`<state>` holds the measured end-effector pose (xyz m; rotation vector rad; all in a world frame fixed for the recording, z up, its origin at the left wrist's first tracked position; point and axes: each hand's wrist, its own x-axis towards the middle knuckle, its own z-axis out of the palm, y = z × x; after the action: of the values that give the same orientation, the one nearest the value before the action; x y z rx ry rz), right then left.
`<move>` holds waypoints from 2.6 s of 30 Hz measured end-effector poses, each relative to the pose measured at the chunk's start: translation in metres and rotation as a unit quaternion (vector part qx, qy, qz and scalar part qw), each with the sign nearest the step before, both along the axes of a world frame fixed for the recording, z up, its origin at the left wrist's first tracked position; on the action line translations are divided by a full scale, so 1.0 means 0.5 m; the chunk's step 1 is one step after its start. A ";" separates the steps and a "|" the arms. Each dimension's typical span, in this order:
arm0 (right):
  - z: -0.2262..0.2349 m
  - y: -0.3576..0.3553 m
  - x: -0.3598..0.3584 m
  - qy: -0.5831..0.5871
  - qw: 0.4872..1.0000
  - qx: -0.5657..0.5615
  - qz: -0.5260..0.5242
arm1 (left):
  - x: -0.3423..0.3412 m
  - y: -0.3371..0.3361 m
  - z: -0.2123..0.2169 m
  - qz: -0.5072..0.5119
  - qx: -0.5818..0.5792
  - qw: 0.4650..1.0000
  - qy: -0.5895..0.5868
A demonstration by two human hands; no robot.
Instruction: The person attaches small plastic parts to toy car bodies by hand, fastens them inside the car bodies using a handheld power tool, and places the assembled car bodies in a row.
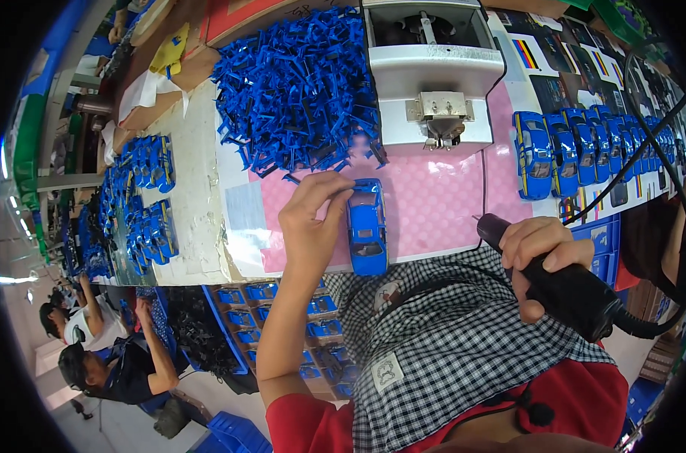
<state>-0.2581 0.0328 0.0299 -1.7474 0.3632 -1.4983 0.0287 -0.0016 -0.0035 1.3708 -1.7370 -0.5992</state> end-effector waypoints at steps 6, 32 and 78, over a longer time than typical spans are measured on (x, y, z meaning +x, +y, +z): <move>-0.001 0.000 -0.004 0.011 1.000 -0.013 0.002 | 0.004 0.003 0.023 0.036 -0.064 0.992 -0.106; -0.011 -0.009 0.014 -0.068 0.996 -0.040 -0.047 | -0.021 -0.040 0.051 -0.060 0.140 0.987 -0.059; 0.063 -0.085 0.036 -0.039 0.995 -0.088 0.020 | -0.057 0.057 0.071 -0.066 0.128 0.982 -0.126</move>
<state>-0.2399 -0.0094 0.0612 -1.8133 0.1596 -1.6053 0.0001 0.0270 0.0318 1.5718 -2.0198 -0.7712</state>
